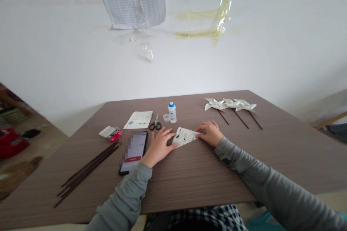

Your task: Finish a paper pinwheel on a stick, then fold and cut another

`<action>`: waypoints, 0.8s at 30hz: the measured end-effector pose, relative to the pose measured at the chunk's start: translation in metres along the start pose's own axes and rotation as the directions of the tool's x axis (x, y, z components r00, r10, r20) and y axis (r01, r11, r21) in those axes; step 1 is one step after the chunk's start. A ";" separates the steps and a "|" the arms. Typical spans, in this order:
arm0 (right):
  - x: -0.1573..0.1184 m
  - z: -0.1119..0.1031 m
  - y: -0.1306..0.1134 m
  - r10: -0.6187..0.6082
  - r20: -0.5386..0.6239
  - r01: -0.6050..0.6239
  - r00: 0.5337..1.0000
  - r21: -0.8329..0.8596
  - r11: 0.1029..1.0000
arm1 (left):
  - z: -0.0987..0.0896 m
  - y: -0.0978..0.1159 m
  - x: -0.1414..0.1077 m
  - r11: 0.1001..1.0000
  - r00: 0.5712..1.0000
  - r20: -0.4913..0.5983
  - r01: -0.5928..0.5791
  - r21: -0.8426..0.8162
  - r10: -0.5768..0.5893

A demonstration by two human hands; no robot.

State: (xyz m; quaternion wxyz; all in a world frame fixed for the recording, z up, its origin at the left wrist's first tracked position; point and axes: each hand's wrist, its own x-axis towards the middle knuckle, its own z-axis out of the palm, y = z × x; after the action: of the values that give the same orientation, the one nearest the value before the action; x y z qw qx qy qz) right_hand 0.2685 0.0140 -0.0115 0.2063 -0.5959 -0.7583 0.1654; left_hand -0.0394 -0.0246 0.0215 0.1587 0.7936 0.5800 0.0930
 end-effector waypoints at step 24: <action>0.005 -0.002 0.014 -0.020 -0.029 0.024 0.999 0.128 0.991 | -0.004 0.006 0.000 0.999 0.998 -0.061 0.026 0.021 -0.025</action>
State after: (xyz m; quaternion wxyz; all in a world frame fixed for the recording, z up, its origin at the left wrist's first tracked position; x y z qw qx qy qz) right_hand 0.2801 0.0217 -0.0156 0.2564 -0.5751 -0.7497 0.2036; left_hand -0.0355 -0.0262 0.0274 0.1333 0.7847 0.5956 0.1088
